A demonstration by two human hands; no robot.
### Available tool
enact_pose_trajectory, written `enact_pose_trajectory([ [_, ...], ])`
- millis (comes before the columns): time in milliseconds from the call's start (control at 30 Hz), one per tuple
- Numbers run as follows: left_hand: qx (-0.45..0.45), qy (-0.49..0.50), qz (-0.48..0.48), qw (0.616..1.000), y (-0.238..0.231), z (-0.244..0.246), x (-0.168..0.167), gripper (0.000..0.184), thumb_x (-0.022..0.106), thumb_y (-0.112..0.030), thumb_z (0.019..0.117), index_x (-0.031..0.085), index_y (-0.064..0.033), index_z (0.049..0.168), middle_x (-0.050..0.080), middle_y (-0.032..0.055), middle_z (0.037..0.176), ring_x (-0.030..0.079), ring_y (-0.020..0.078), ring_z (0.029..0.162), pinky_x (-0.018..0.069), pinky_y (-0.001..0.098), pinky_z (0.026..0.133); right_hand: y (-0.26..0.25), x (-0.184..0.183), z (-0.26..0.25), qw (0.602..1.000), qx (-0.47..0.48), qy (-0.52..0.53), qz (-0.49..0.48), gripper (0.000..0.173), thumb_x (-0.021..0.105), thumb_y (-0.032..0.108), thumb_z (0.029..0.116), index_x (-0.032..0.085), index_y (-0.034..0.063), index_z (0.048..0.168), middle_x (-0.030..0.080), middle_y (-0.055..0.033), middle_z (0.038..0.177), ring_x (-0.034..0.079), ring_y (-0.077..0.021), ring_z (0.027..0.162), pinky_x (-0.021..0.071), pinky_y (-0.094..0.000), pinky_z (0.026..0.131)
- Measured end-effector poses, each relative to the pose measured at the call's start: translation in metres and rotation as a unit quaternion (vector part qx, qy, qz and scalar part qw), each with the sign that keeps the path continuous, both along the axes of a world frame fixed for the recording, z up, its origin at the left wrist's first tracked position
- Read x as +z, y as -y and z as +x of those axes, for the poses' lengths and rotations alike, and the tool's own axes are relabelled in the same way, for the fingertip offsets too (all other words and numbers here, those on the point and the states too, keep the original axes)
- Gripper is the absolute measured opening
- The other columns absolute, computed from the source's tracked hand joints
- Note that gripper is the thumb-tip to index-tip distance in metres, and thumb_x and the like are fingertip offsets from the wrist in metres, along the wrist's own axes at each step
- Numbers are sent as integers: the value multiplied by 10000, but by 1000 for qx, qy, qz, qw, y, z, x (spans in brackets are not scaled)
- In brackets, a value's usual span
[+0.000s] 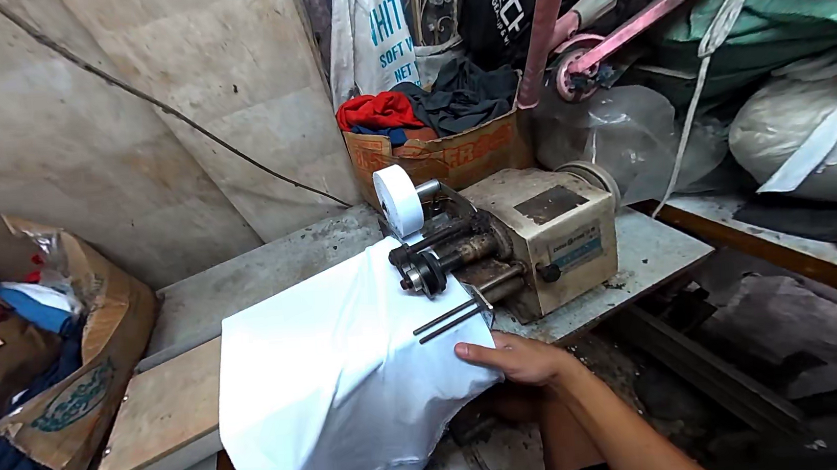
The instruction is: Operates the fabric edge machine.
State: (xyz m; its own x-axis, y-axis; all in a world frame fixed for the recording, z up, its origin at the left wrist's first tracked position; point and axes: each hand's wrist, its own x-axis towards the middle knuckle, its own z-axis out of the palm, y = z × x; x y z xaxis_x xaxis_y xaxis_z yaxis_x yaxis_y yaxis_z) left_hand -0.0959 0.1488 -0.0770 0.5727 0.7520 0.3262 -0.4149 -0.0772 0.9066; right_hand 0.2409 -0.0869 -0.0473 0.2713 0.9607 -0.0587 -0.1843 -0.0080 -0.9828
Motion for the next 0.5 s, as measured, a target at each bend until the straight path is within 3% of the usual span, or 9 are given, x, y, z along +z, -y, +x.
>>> enact_pose_trajectory([
  [500, 29, 13, 7, 999, -1, -3, 2, 262, 706, -112, 951, 690, -170, 1206, 761, -11, 1107, 721, 107, 1019, 586, 340, 954, 0, 1, -2, 1000, -3, -6, -3, 314, 571, 355, 1045, 635, 110, 1231, 752, 24, 1031, 718, -80, 962, 593, -307, 920],
])
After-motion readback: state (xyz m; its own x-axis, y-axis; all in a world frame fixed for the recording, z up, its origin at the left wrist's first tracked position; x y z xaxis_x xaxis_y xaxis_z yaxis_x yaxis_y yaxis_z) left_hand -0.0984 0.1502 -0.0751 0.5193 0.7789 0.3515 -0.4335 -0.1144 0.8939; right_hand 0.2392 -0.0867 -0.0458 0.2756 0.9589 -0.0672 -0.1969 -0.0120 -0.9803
